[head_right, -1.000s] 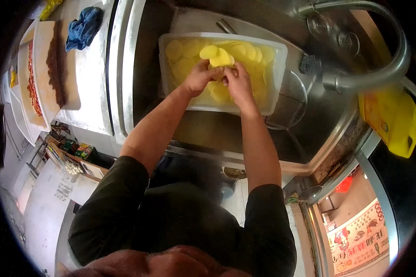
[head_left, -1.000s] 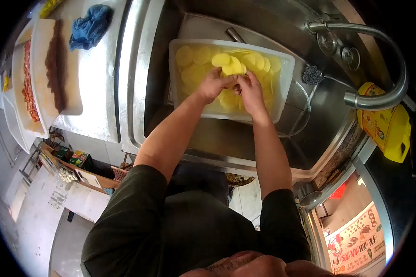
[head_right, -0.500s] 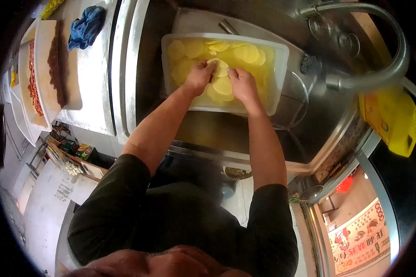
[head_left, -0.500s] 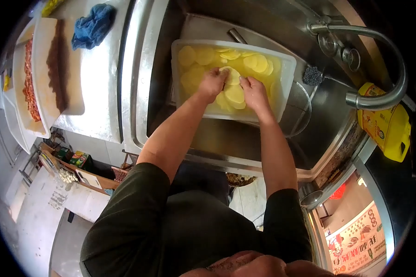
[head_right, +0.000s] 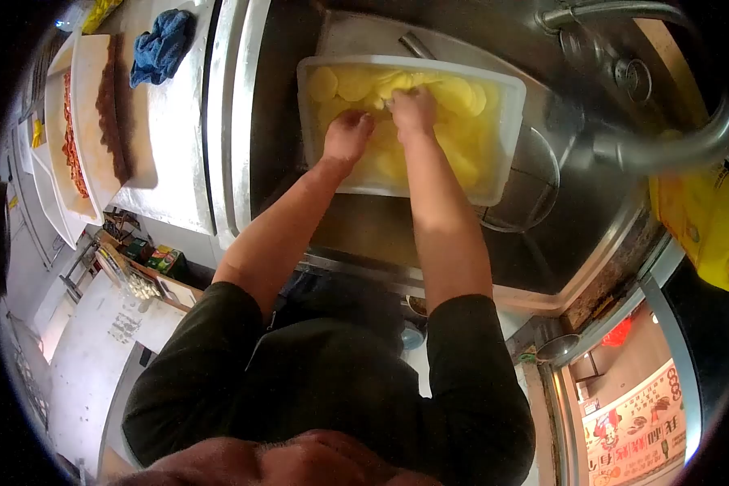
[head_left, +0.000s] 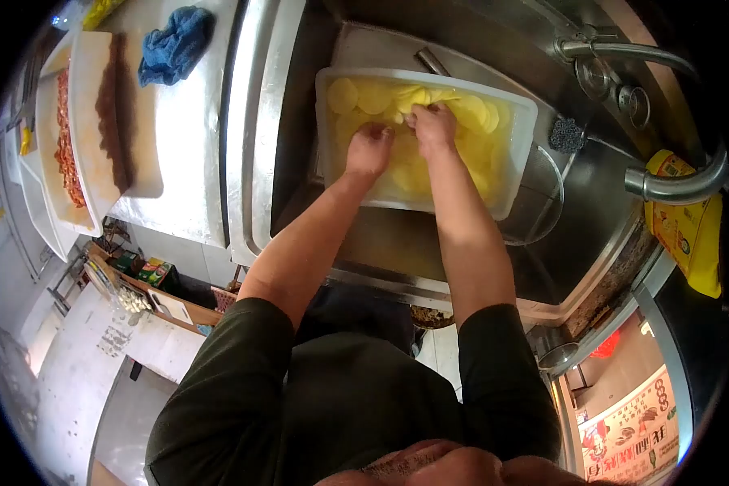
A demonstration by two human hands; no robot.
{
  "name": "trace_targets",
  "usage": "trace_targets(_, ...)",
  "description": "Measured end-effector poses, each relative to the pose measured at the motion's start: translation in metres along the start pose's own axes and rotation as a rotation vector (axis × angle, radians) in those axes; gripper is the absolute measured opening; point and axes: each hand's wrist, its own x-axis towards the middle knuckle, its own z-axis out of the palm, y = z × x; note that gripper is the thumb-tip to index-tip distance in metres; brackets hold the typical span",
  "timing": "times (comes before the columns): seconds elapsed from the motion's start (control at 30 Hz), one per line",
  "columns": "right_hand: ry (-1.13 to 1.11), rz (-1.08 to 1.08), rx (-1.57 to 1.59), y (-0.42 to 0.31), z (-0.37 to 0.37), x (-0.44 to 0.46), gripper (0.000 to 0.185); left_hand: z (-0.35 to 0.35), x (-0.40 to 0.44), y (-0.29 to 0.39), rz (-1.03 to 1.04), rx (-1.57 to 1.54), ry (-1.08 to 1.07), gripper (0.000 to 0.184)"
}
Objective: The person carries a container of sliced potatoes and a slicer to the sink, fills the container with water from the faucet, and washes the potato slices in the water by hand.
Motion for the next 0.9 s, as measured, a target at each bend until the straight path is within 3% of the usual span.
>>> trace_targets(0.1, -0.136, 0.007, 0.140, -0.011, -0.027, -0.037, 0.015, 0.003, 0.000, 0.022, -0.102, -0.602, -0.151, 0.040)
trace_targets(0.2, -0.183, -0.047, -0.131, -0.013, -0.059, -0.058, 0.018, 0.010, -0.008, 0.037, -0.074, -0.527, -0.119, 0.040)
trace_targets(0.3, -0.318, -0.108, -0.488, -0.008, -0.076, -0.064, 0.029, 0.020, -0.003, 0.032, -0.008, -0.425, -0.234, 0.045)
trace_targets(0.4, -0.258, -0.061, -0.243, -0.014, -0.071, -0.070, 0.032, 0.025, -0.002, 0.025, -0.024, -0.460, -0.223, 0.045)
trace_targets(0.5, -0.250, -0.157, -0.219, -0.014, -0.062, -0.067, 0.033, 0.019, 0.007, 0.020, -0.098, -0.113, -0.264, 0.043)
trace_targets(0.53, -0.254, -0.221, -0.246, -0.013, -0.062, -0.065, 0.033, 0.017, 0.007, 0.018, -0.123, -0.186, -0.306, 0.043)
trace_targets(0.6, -0.202, -0.119, -0.189, -0.016, -0.063, -0.067, 0.033, 0.010, 0.002, 0.024, -0.172, -0.334, -0.383, 0.043)
trace_targets(0.7, -0.165, -0.102, -0.240, -0.016, -0.062, -0.067, 0.033, 0.017, -0.012, 0.033, 0.082, -0.426, -0.162, 0.042)
trace_targets(0.8, -0.168, -0.107, -0.280, -0.009, -0.068, -0.066, 0.029, 0.013, -0.002, 0.027, -0.040, -0.265, -0.188, 0.037)
trace_targets(0.9, -0.167, -0.177, -0.244, -0.015, -0.066, -0.072, 0.030, 0.014, -0.004, 0.029, -0.123, -0.405, -0.181, 0.033)
